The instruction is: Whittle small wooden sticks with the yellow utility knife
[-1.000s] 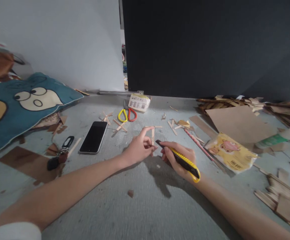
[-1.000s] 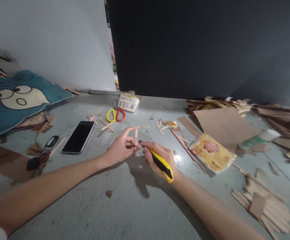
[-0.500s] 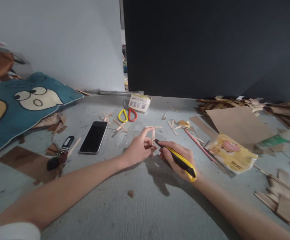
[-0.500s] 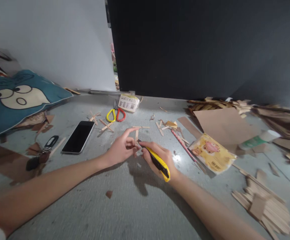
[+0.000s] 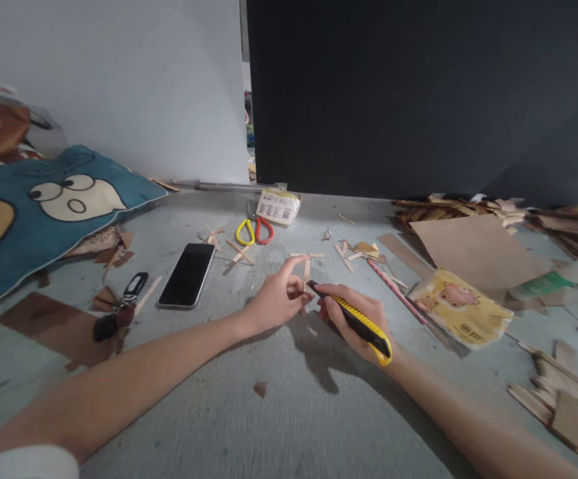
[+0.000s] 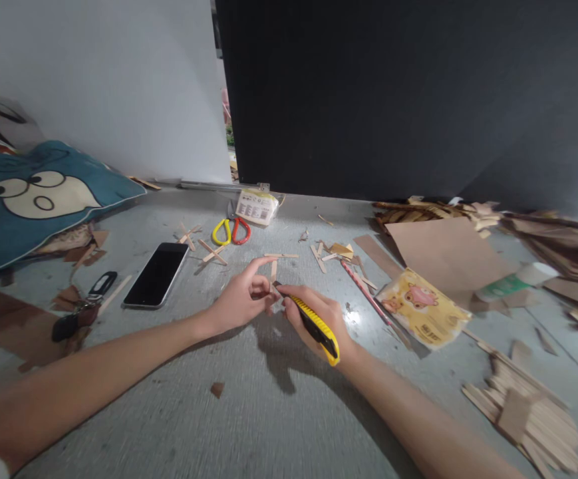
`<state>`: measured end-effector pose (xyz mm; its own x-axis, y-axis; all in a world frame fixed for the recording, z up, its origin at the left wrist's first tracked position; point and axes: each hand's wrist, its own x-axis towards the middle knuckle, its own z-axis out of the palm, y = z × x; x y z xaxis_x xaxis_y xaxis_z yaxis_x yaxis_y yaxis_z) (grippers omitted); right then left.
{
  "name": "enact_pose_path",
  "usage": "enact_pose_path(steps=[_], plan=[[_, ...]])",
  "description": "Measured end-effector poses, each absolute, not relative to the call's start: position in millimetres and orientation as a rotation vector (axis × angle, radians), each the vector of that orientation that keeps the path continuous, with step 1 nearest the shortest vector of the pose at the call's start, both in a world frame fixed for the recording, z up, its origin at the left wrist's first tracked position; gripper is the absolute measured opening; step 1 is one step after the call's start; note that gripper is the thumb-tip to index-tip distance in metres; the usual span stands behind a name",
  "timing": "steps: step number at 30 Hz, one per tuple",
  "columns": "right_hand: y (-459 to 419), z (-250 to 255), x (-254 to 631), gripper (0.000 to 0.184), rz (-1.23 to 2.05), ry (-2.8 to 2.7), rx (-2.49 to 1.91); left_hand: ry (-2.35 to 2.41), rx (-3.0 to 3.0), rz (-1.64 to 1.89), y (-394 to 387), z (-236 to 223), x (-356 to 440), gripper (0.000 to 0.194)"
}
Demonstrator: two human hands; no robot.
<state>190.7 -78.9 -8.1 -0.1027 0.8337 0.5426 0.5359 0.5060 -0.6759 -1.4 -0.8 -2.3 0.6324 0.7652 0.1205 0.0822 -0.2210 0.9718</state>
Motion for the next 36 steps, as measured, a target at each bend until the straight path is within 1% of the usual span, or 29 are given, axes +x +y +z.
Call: enact_pose_path(steps=[2,4,8,10,14,17,20,23,27,36], plan=[[-80,-8,190,0.022,0.396,-1.762,-1.165,0.712,1.747,0.743,0,-3,-1,0.066],[-80,-11,190,0.022,0.438,-1.701,-1.184,0.753,1.834,0.762,1,-3,-1,0.059],[-77,-20,193,0.024,0.47,-1.513,-1.228,0.869,1.956,0.762,2,-2,-1,0.027],[-75,-20,195,0.023,0.432,-1.476,-1.255,0.893,1.977,0.756,3,0,-2,0.019],[-73,-12,197,0.025,0.386,-1.525,-1.273,0.946,2.026,0.738,5,1,-3,0.02],[-73,-11,199,0.024,0.427,-1.552,-1.245,0.98,1.998,0.692,6,-1,-4,0.023],[-73,-15,203,0.021,0.47,-1.662,-1.201,1.011,1.973,0.687,5,-2,-4,0.018],[-73,-16,206,0.019,0.444,-1.758,-1.18,1.008,1.975,0.697,4,-2,-3,0.013],[-73,-10,205,0.018,0.381,-1.803,-1.159,1.004,1.927,0.692,4,0,-2,0.014],[-75,-10,205,0.018,0.373,-1.866,-1.147,0.98,1.947,0.704,5,-1,-3,0.013]])
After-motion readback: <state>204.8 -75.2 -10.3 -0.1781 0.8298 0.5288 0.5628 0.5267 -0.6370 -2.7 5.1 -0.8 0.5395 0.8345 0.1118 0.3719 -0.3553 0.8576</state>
